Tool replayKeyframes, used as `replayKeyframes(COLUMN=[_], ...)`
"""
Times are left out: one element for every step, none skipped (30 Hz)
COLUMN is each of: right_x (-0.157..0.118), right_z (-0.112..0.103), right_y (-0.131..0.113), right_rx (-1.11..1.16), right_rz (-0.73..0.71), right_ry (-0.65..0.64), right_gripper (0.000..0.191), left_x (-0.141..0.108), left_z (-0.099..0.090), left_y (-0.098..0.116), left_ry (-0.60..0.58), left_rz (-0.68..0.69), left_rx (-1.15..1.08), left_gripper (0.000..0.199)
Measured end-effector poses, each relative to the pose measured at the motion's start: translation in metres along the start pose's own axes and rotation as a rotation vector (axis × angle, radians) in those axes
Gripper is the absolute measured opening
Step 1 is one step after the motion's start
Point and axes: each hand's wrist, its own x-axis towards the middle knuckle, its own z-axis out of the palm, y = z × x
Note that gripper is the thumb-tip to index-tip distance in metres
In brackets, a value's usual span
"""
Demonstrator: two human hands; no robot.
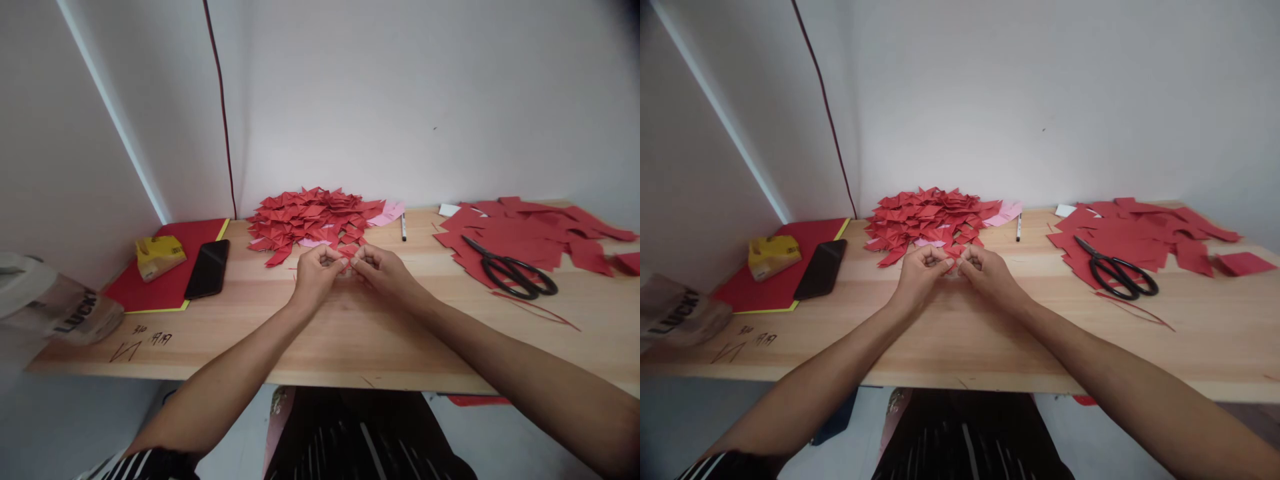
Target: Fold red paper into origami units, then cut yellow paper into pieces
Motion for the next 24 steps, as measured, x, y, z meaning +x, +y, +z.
replayKeyframes(right_x=[0.0001, 0.0001, 0.0000, -0.0001, -0.0002, -0.0004, -0.0005, -0.0005, -0.0006, -0.0005, -0.0005, -0.0004, -0.0004, -0.0003, -0.0002, -0.0001, -0.0001, -0.0001, -0.0001, -0.0002, -0.0004, -0.0006, -0.0009, -0.0013], right_z=[0.0000, -0.0001, -0.0002, -0.0003, -0.0003, -0.0004, -0.0004, -0.0003, -0.0002, -0.0001, 0.0001, 0.0003, 0.0005, 0.0008, 0.0009, 0.0010, 0.0010, 0.0008, 0.0006, 0.0003, 0.0000, -0.0002, -0.0004, -0.0004], right_y=[-0.0002, -0.0004, -0.0008, -0.0012, -0.0015, -0.0018, -0.0020, -0.0020, -0.0019, -0.0017, -0.0013, -0.0009, -0.0004, 0.0001, 0.0006, 0.0009, 0.0010, 0.0010, 0.0007, 0.0002, -0.0006, -0.0015, -0.0025, -0.0035], right_rx=[-0.005, -0.009, -0.011, -0.014, -0.019, -0.027, -0.038, -0.051, -0.066, -0.079, -0.090, -0.099, -0.104, -0.106, -0.105, -0.105, -0.107, -0.112, -0.120, -0.131, -0.143, -0.155, -0.169, -0.185], right_rz=[0.000, -0.001, -0.003, -0.005, -0.007, -0.009, -0.012, -0.014, -0.015, -0.015, -0.016, -0.016, -0.016, -0.016, -0.015, -0.013, -0.010, -0.007, -0.006, -0.006, -0.009, -0.015, -0.022, -0.031], right_ry=[0.000, -0.003, -0.005, -0.008, -0.012, -0.015, -0.017, -0.017, -0.014, -0.012, -0.009, -0.007, -0.006, -0.004, -0.002, 0.001, 0.003, 0.005, 0.010, 0.017, 0.025, 0.035, 0.049, 0.061], right_gripper=[0.015, 0.015, 0.015, 0.016, 0.016, 0.017, 0.018, 0.019, 0.020, 0.020, 0.021, 0.021, 0.021, 0.021, 0.021, 0.020, 0.020, 0.019, 0.018, 0.018, 0.017, 0.017, 0.016, 0.015], left_x=[-0.0001, -0.0003, -0.0006, -0.0008, -0.0011, -0.0012, -0.0012, -0.0010, -0.0007, -0.0003, 0.0001, 0.0004, 0.0007, 0.0008, 0.0009, 0.0010, 0.0010, 0.0011, 0.0012, 0.0014, 0.0017, 0.0019, 0.0022, 0.0025], left_z=[0.0001, 0.0001, 0.0001, 0.0001, 0.0000, 0.0000, -0.0001, -0.0002, -0.0002, -0.0001, -0.0001, 0.0000, 0.0000, 0.0000, 0.0001, 0.0001, 0.0002, 0.0002, 0.0004, 0.0006, 0.0009, 0.0013, 0.0016, 0.0018], left_y=[0.0000, 0.0002, 0.0003, 0.0005, 0.0006, 0.0005, 0.0003, -0.0001, -0.0006, -0.0011, -0.0016, -0.0020, -0.0022, -0.0024, -0.0025, -0.0027, -0.0029, -0.0032, -0.0035, -0.0040, -0.0044, -0.0049, -0.0053, -0.0058], left_ry=[0.000, -0.001, -0.002, -0.005, -0.012, -0.018, -0.023, -0.026, -0.025, -0.020, -0.012, -0.004, 0.001, 0.005, 0.007, 0.007, 0.008, 0.009, 0.012, 0.011, 0.007, 0.001, -0.010, -0.029], left_rz=[0.002, 0.003, 0.001, -0.003, -0.007, -0.009, -0.011, -0.011, -0.011, -0.011, -0.010, -0.012, -0.015, -0.017, -0.017, -0.015, -0.013, -0.012, -0.015, -0.028, -0.051, -0.083, -0.121, -0.157], left_rx=[-0.002, -0.004, -0.005, -0.007, -0.009, -0.013, -0.019, -0.025, -0.031, -0.038, -0.043, -0.047, -0.049, -0.051, -0.052, -0.052, -0.054, -0.060, -0.069, -0.084, -0.102, -0.119, -0.126, -0.118], left_gripper=[0.011, 0.011, 0.011, 0.010, 0.010, 0.010, 0.010, 0.010, 0.011, 0.012, 0.013, 0.014, 0.015, 0.016, 0.016, 0.017, 0.018, 0.019, 0.022, 0.025, 0.028, 0.032, 0.034, 0.035])
